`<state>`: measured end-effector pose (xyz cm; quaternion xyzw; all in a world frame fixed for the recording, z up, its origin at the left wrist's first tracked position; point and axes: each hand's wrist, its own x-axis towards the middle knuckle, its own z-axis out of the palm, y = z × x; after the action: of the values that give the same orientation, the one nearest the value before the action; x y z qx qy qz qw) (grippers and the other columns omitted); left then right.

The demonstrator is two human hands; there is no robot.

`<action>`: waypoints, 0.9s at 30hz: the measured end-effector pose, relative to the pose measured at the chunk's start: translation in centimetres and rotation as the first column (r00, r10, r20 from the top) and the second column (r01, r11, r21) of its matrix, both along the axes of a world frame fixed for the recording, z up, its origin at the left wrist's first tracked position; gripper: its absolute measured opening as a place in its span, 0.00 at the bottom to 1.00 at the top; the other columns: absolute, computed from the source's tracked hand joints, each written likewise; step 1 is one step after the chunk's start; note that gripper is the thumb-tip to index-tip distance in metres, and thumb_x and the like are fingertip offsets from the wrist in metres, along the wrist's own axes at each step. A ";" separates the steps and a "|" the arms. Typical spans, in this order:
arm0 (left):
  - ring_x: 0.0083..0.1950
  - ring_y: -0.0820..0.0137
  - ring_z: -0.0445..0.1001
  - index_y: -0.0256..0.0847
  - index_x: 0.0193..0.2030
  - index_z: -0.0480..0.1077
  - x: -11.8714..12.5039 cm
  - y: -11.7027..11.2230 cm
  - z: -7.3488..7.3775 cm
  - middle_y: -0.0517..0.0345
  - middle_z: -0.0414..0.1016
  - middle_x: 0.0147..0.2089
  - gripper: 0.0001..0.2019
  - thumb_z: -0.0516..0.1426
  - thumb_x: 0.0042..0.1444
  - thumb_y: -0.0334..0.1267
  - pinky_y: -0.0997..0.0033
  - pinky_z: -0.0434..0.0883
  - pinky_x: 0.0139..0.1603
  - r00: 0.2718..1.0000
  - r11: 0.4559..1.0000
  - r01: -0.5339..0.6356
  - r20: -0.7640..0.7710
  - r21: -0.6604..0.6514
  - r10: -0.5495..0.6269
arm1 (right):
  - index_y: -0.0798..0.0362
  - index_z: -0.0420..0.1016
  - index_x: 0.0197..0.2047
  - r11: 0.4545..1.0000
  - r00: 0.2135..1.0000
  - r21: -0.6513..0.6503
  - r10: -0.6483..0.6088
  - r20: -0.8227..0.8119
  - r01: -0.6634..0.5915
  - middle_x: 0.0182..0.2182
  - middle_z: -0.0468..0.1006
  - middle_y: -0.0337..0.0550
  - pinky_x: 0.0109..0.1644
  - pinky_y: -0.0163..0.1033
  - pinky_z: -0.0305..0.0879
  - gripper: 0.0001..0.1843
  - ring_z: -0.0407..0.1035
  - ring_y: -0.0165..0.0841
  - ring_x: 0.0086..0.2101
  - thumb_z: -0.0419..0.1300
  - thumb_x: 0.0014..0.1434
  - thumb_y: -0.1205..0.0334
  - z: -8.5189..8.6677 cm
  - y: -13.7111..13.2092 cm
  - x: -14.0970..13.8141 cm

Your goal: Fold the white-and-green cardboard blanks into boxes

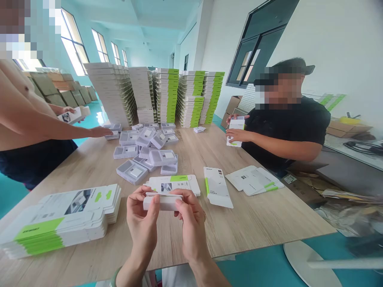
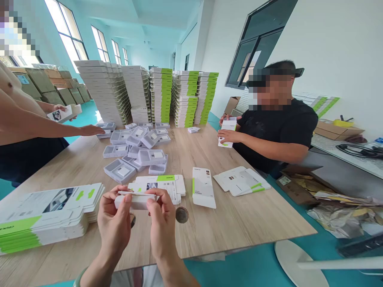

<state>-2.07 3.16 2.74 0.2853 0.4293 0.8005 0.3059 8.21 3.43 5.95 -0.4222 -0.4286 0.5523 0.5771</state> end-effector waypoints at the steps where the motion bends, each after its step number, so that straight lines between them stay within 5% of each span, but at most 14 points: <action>1: 0.46 0.69 0.75 0.46 0.37 0.67 0.0 0.1 0.0 0.60 0.75 0.48 0.19 0.74 0.53 0.46 0.71 0.73 0.46 1.000 1.000 0.009 0.012 0.015 -0.009 | 0.45 0.81 0.34 1.000 1.000 -0.015 -0.017 0.006 0.017 0.34 0.80 0.42 0.35 0.40 0.65 0.10 0.67 0.37 0.32 0.62 0.54 0.51 0.0 0.0 -0.1; 5: 0.51 0.67 0.74 0.48 0.43 0.71 -0.2 0.1 -0.2 0.60 0.75 0.46 0.17 0.73 0.55 0.45 0.68 0.70 0.53 0.996 0.994 0.093 0.012 0.059 -0.094 | 0.45 0.81 0.30 0.994 0.998 -0.088 -0.058 0.018 0.059 0.35 0.82 0.43 0.34 0.41 0.62 0.10 0.70 0.40 0.35 0.60 0.49 0.53 0.5 0.3 -0.2; 9: 0.49 0.66 0.74 0.47 0.44 0.75 -0.4 0.0 -0.1 0.59 0.78 0.43 0.15 0.71 0.56 0.47 0.69 0.71 0.51 0.988 0.987 0.145 0.045 0.074 -0.149 | 0.45 0.80 0.26 0.991 0.998 -0.116 -0.060 0.012 0.061 0.30 0.81 0.43 0.32 0.39 0.59 0.10 0.69 0.40 0.35 0.58 0.47 0.54 0.7 0.5 -0.4; 19: 0.44 0.71 0.74 0.45 0.39 0.80 -1.0 0.0 0.9 0.60 0.79 0.42 0.13 0.73 0.54 0.47 0.79 0.71 0.42 0.978 0.985 0.172 0.121 0.011 -0.172 | 0.43 0.85 0.43 0.995 0.997 0.063 0.076 0.022 -0.077 0.37 0.83 0.42 0.39 0.41 0.69 0.12 0.73 0.39 0.37 0.65 0.59 0.49 0.2 0.4 0.0; 27: 0.45 0.71 0.75 0.47 0.40 0.81 -0.8 -0.3 1.4 0.62 0.79 0.42 0.18 0.75 0.48 0.53 0.81 0.73 0.45 0.975 0.983 0.176 0.149 -0.046 -0.168 | 0.46 0.85 0.42 0.990 0.997 0.137 0.026 0.066 -0.034 0.33 0.81 0.41 0.32 0.37 0.63 0.12 0.68 0.34 0.31 0.62 0.63 0.51 -0.6 0.9 0.4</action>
<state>-2.83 2.85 4.11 0.2536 0.4030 0.7766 0.4125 8.61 4.36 5.36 -0.3924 -0.4904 0.5161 0.5824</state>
